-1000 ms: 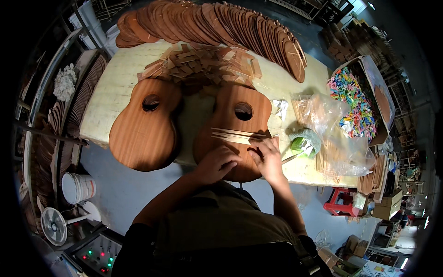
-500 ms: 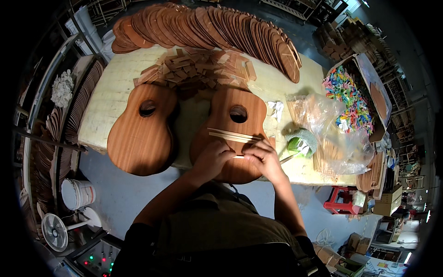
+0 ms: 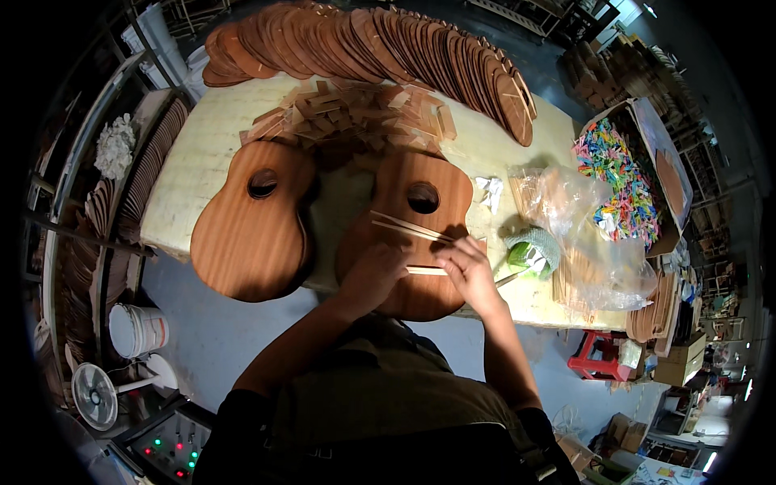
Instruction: The person assembles ukulele bodies by placing thin wooden strips into slots on the instrument's surface. They use a brush to apply glue to the strips and the wood, then place the ukuleles into a press machine to secure the pieces.
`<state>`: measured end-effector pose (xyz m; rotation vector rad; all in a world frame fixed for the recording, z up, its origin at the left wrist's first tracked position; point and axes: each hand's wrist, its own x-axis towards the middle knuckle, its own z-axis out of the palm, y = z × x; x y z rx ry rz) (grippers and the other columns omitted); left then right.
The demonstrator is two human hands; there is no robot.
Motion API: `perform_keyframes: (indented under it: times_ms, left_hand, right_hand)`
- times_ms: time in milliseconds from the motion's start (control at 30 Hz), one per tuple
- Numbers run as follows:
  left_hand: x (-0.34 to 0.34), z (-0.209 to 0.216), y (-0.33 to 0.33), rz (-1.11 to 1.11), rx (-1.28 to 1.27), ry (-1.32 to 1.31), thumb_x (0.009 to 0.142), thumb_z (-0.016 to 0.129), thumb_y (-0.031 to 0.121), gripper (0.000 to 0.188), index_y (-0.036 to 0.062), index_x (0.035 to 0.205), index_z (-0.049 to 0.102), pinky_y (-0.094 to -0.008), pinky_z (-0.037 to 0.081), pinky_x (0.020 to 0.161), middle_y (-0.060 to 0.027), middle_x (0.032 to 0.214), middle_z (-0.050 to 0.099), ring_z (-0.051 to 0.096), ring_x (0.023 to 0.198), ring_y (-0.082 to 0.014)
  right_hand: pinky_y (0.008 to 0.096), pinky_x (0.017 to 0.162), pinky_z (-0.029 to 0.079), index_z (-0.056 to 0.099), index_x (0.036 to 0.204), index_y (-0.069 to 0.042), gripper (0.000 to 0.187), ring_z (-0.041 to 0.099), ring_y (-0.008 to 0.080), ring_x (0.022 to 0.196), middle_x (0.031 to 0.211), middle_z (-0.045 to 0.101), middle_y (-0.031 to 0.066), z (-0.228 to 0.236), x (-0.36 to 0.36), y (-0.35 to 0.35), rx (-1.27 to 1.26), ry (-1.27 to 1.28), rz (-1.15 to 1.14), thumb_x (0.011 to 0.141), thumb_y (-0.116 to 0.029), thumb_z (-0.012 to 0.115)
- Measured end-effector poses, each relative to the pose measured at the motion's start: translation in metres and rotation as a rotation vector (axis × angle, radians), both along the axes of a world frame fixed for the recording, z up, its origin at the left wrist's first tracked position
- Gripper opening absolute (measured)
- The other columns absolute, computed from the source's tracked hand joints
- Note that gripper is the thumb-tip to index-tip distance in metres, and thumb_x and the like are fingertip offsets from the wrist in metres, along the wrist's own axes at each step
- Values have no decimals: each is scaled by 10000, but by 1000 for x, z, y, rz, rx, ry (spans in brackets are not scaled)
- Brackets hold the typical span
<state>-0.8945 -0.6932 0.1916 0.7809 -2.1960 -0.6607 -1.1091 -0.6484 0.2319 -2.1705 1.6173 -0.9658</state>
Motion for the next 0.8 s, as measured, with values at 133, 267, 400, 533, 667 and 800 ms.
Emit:
perform_keyframes:
  times_ms: [133,267,400,533,667,800]
  left_hand:
    - [2,2,-5,-107,-65,42,770,642,125,86,79,841,626,-385,446,820,-86,969,597,558,946,-272]
    - [2,21,-3,-4,-243,36,780,632,123,83,72,846,626,-385,446,814,-77,958,594,557,920,-278]
    - [3,7,-5,-77,-129,3,795,616,116,83,75,865,637,-380,443,805,-63,942,589,554,917,-271]
    - [2,9,-2,-42,-126,-21,789,610,99,116,80,894,655,-379,448,805,-65,916,588,549,914,-268]
    - [4,5,-4,-76,-152,-13,778,636,84,137,82,909,674,-377,450,811,-60,919,585,547,897,-264]
    - [1,13,-5,-75,-171,-4,772,650,75,139,82,908,676,-376,446,813,-60,932,584,546,893,-266]
  right_hand:
    - [381,730,467,652,846,-51,85,551,287,832,826,575,82,-11,2,-13,-138,99,-207,770,-73,682]
    - [389,728,475,638,845,-51,100,565,289,839,849,578,86,-4,-1,0,-18,139,-65,757,-36,683]
    - [380,740,485,639,883,-42,125,597,298,829,850,604,105,6,1,8,199,-98,-28,768,-3,669]
    - [371,737,494,643,919,-35,149,610,308,807,840,622,119,9,1,9,298,-207,-62,777,7,657]
    - [374,760,471,660,926,-54,165,566,298,832,824,606,109,5,-1,-2,54,-9,-159,766,-21,675]
    - [371,779,438,669,873,-79,112,519,277,848,799,577,70,-11,-2,-16,-41,82,-243,764,-79,698]
